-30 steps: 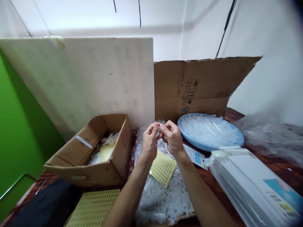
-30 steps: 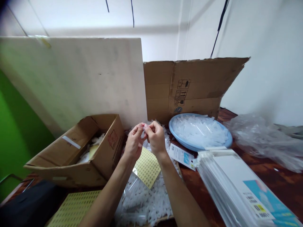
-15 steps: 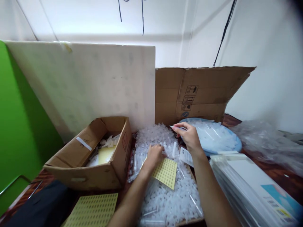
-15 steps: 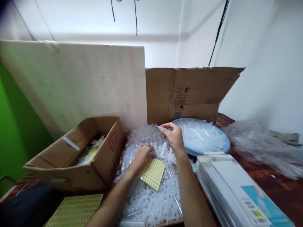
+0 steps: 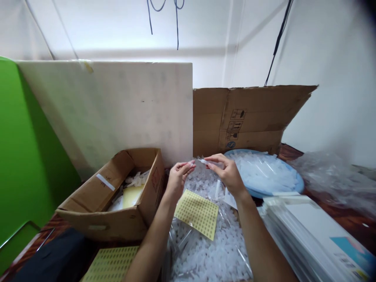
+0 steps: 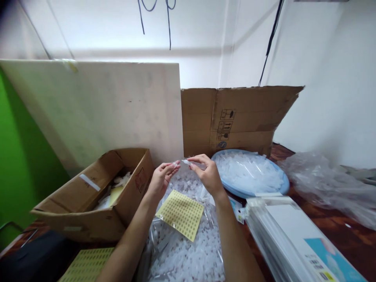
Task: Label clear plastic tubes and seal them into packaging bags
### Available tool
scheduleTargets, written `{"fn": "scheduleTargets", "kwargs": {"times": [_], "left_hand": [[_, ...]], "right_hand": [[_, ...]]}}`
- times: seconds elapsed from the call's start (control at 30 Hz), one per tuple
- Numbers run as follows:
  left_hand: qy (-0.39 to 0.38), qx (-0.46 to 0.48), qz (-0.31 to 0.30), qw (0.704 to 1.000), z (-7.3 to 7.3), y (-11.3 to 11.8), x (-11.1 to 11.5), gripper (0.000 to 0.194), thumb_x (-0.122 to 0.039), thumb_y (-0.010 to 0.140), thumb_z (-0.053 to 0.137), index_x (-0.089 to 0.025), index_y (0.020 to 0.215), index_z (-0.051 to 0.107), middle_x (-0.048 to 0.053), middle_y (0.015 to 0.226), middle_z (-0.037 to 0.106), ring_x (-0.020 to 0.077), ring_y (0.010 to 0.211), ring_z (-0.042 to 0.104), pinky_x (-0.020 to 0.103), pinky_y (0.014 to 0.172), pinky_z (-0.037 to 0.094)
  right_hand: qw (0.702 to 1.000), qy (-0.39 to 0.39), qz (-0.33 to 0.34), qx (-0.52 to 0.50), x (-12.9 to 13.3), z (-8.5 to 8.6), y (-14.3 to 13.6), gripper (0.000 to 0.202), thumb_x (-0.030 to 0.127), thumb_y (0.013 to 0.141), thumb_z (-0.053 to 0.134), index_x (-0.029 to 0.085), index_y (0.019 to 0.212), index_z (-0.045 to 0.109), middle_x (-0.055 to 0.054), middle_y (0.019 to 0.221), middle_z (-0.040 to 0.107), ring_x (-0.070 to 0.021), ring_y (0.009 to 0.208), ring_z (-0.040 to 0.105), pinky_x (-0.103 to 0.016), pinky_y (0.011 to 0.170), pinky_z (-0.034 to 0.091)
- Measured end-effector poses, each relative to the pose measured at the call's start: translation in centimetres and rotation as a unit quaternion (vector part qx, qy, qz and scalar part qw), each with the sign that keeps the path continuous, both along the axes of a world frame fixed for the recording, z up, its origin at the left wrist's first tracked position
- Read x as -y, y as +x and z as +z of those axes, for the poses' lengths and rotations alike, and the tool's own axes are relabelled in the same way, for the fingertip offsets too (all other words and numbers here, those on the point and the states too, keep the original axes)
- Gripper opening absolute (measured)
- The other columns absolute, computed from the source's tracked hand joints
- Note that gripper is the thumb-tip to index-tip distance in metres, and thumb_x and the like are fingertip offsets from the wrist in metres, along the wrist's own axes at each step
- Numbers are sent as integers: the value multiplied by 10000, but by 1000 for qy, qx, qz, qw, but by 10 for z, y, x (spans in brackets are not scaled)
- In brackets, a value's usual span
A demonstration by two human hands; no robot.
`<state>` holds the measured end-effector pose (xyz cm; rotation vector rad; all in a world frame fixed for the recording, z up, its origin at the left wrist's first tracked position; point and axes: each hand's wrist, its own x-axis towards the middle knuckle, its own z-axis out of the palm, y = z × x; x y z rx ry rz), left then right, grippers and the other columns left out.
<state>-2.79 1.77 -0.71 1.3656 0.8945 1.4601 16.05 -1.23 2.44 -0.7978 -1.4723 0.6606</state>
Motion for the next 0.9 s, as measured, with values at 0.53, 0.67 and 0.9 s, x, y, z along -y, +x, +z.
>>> {"fn": "scheduleTargets", "kwargs": {"times": [0.53, 0.67, 0.9], "left_hand": [[-34, 304, -50, 951, 26, 23, 27, 393, -227, 628, 942, -178, 909, 671, -4, 898, 729, 128, 827, 711, 275, 849, 540], [13, 241, -50, 969, 27, 24, 29, 402, -232, 672, 921, -186, 1013, 712, 54, 991, 773, 153, 908, 719, 287, 886, 532], [46, 233, 5, 971, 30, 20, 27, 336, -225, 724, 887, -185, 1012, 720, 84, 1064, 771, 173, 998, 716, 304, 938, 519]], "right_hand": [[999, 13, 10, -51, 12, 4, -40, 149, 369, 902, 707, 227, 937, 678, -28, 906, 674, -176, 767, 682, -306, 704, 577], [983, -128, 63, -113, 8, -3, -45, 380, 613, 936, 570, 234, 970, 567, 54, 621, 574, -108, 369, 467, -223, 336, 350], [998, -30, 7, -55, 10, 4, -34, 311, 443, 818, 791, 224, 959, 622, -28, 924, 667, -117, 644, 607, -206, 492, 469]]}}
